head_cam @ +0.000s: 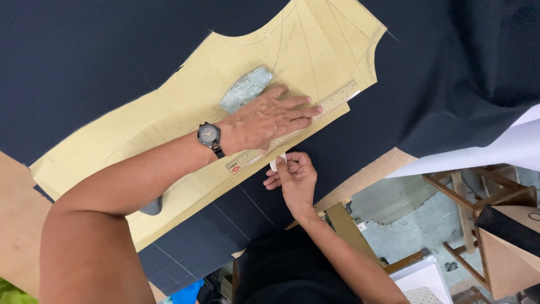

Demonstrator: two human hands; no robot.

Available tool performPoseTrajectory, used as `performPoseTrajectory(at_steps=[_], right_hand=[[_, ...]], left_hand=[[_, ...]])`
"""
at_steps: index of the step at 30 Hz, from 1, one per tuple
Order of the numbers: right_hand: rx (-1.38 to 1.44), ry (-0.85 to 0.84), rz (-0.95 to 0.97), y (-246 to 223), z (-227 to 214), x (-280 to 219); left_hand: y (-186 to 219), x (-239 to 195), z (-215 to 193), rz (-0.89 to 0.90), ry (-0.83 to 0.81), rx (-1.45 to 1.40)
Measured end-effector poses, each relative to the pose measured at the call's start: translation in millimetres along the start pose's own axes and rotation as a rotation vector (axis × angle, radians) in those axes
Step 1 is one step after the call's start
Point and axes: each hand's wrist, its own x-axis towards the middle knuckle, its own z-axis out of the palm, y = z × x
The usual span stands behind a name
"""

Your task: Tracing the outline of a paper pattern onto fabric using tailor's chalk and a ruler, with the pattern held in place by weights.

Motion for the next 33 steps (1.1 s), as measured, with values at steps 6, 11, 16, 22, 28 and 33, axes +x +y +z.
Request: performPoseTrajectory(at_steps=[6, 11, 16, 22, 28, 33], right_hand=[[0.034, 0.019, 0.034, 6, 0, -1], [0.030, 0.037, 0.026, 6, 0, 1], [0.043, 0.051, 0.015, -4, -10, 14], [-0.001, 0.143, -0.021, -29, -13, 21], [0.007, 0.145, 0.008, -33, -18, 30], [-0.047, 0.194, -0.062, -37, -20, 33]], left_hand=[[2, -2, -11, -0.011, -0.011, 0.031], [3, 1, -14, -0.010, -0.045, -0.014], [5, 3, 0, -0.032, -0.054, -0.040], [10, 11, 16, -0.051, -0.018, -0.035], [8, 9, 9, -0.047, -0.029, -0.046], [8, 5, 5, -0.046, 0.025, -0.098]])
